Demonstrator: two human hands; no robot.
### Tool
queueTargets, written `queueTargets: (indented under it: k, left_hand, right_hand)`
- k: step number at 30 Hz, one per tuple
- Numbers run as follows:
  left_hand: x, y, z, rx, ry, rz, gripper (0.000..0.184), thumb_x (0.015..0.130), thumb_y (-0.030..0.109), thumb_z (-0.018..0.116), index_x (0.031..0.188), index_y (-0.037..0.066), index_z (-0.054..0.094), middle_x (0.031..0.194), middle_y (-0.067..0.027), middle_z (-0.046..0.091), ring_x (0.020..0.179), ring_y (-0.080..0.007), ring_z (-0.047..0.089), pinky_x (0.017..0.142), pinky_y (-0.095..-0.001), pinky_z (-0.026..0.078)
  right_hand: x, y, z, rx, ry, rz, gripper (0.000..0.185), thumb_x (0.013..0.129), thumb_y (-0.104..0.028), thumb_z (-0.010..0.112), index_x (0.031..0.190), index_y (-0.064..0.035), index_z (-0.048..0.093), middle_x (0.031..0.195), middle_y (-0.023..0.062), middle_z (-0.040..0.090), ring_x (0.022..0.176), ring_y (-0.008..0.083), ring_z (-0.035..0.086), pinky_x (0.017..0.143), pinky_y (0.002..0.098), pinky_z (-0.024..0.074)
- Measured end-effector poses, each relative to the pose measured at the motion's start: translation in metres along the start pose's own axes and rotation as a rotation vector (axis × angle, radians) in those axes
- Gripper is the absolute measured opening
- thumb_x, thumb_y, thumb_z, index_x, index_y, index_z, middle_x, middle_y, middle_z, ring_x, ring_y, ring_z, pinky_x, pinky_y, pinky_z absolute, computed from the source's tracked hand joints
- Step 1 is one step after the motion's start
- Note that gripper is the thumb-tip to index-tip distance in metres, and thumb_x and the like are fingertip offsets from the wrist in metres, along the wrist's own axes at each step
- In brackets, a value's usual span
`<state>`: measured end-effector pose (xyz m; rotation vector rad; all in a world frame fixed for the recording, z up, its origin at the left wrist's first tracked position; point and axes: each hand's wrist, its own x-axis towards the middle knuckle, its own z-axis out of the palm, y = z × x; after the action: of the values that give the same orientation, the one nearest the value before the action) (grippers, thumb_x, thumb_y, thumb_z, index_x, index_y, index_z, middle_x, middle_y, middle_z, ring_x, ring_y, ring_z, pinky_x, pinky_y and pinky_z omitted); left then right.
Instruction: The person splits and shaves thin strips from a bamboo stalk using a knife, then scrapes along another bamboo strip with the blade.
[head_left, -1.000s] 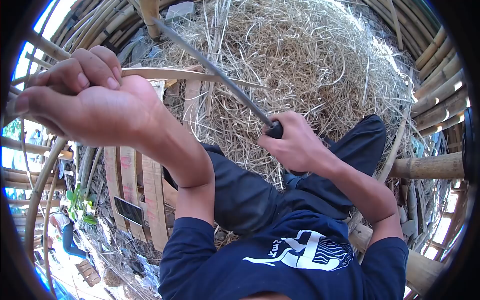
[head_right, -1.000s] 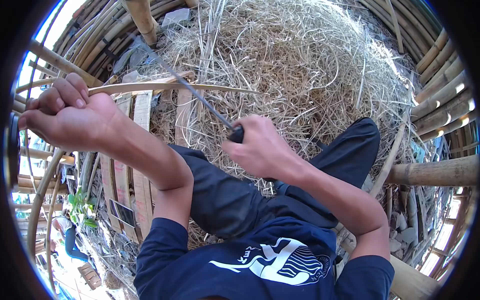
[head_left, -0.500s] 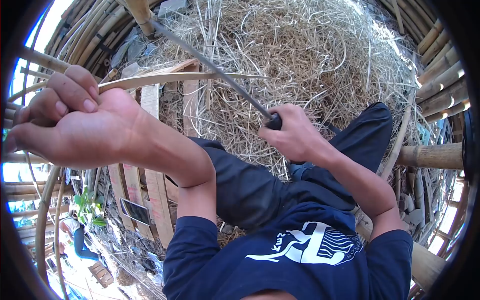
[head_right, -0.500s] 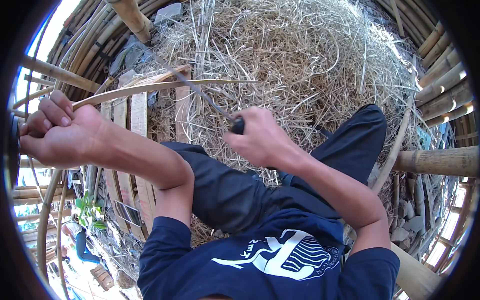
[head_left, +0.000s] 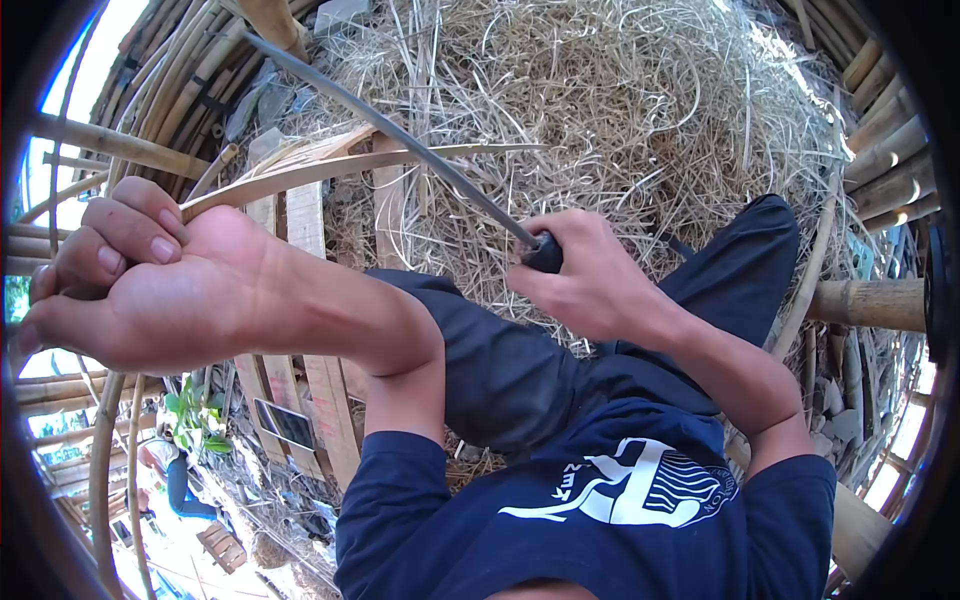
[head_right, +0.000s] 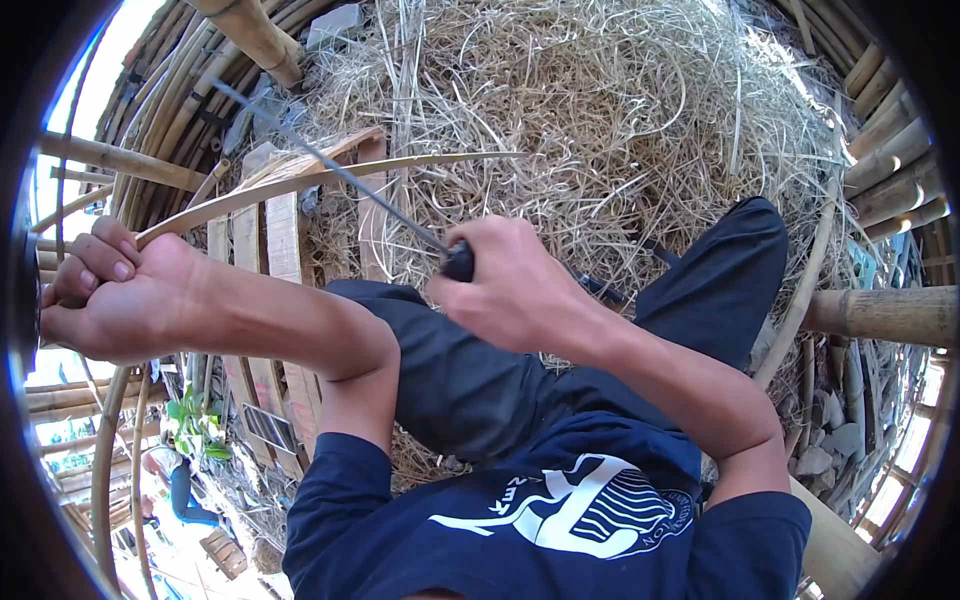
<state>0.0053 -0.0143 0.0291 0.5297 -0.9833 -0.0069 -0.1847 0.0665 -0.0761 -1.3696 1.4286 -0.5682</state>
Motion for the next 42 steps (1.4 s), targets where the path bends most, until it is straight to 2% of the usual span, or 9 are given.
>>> queueTargets:
  k: [5,7,10,17,23,31,35,41,42]
  left_hand:
    - [-0.001,0.001,-0.003,-0.027,0.024,-0.002,0.042,0.102,0.043,0.029,0.077,0.010,0.036,0.052,0.0020,0.030,0.037,-0.0067,0.020,0.036,-0.0223,0.024]
    - [-0.002,0.002,-0.002,-0.037,0.004,-0.016,0.041,0.103,0.040,0.029,0.076,0.010,0.035,0.052,0.0019,0.030,0.037,-0.0068,0.021,0.036,-0.0225,0.024]
    - [-0.005,0.008,0.002,0.104,0.076,0.010,0.039,0.104,0.035,0.027,0.072,0.012,0.031,0.054,0.0029,0.027,0.040,-0.0069,0.018,0.039,-0.0229,0.021]
    - [-0.007,0.009,0.003,0.026,0.033,0.025,0.039,0.104,0.033,0.026,0.071,0.012,0.031,0.055,0.0030,0.029,0.040,-0.0074,0.018,0.039,-0.0241,0.022]
    - [-0.009,0.013,0.003,0.080,0.074,0.017,0.038,0.104,0.033,0.026,0.071,0.013,0.031,0.055,0.0031,0.028,0.041,-0.0072,0.018,0.040,-0.0247,0.021]
    - [-0.008,0.012,0.009,-0.032,-0.009,-0.031,0.037,0.104,0.031,0.027,0.072,0.013,0.030,0.055,0.0033,0.025,0.042,-0.0074,0.017,0.041,-0.0251,0.020]
    - [-0.005,0.009,-0.001,0.007,-0.012,-0.017,0.040,0.103,0.041,0.027,0.073,0.014,0.030,0.052,0.0045,0.027,0.037,-0.0058,0.021,0.036,-0.0214,0.022]
    - [-0.006,0.010,0.009,-0.058,-0.018,-0.035,0.038,0.103,0.028,0.030,0.068,0.014,0.030,0.054,0.0035,0.027,0.040,-0.0067,0.017,0.038,-0.0226,0.017]
    - [-0.005,0.010,0.005,-0.068,-0.046,-0.052,0.045,0.103,0.040,0.027,0.066,0.014,0.030,0.052,0.0051,0.028,0.036,-0.0056,0.020,0.035,-0.0208,0.019]
  right_hand:
    - [-0.016,-0.039,-0.002,0.093,0.012,-0.257,0.024,0.073,-0.016,0.061,0.073,0.0077,0.057,0.060,0.0234,0.055,0.058,0.0378,0.056,0.060,0.0405,0.0458]
    - [-0.013,-0.030,0.002,0.092,0.013,-0.265,0.024,0.073,-0.016,0.061,0.074,0.0082,0.058,0.059,0.0221,0.055,0.055,0.0340,0.055,0.059,0.0401,0.0456]
    - [-0.008,-0.006,0.008,0.075,-0.110,0.038,0.027,0.074,-0.017,0.060,0.074,0.0101,0.058,0.058,0.0187,0.054,0.052,0.0260,0.050,0.059,0.0398,0.0453]
    - [-0.014,-0.031,-0.007,0.098,0.001,-0.171,0.028,0.074,-0.019,0.061,0.074,0.0087,0.059,0.056,0.0154,0.053,0.053,0.0220,0.051,0.059,0.0379,0.0450]
    - [-0.010,-0.001,0.000,-0.011,-0.095,-0.015,0.030,0.074,-0.020,0.062,0.072,0.0094,0.057,0.056,0.0169,0.053,0.052,0.0204,0.050,0.057,0.0372,0.0446]
    - [-0.016,-0.038,-0.009,0.035,0.006,-0.221,0.027,0.072,-0.017,0.060,0.073,0.0097,0.058,0.056,0.0183,0.053,0.052,0.0251,0.049,0.057,0.0379,0.0440]
    - [-0.011,-0.008,-0.002,-0.032,-0.106,-0.031,0.028,0.072,-0.018,0.061,0.074,0.0097,0.058,0.057,0.0182,0.055,0.053,0.0252,0.053,0.058,0.0383,0.0451]
    - [-0.015,-0.028,-0.010,-0.094,-0.060,-0.048,0.030,0.073,-0.020,0.061,0.077,0.0105,0.060,0.062,0.0227,0.057,0.059,0.0333,0.058,0.063,0.0407,0.0470]
    - [-0.016,-0.036,-0.011,-0.095,-0.080,-0.042,0.029,0.073,-0.019,0.060,0.076,0.0100,0.059,0.063,0.0234,0.057,0.061,0.0361,0.057,0.065,0.0405,0.0473]
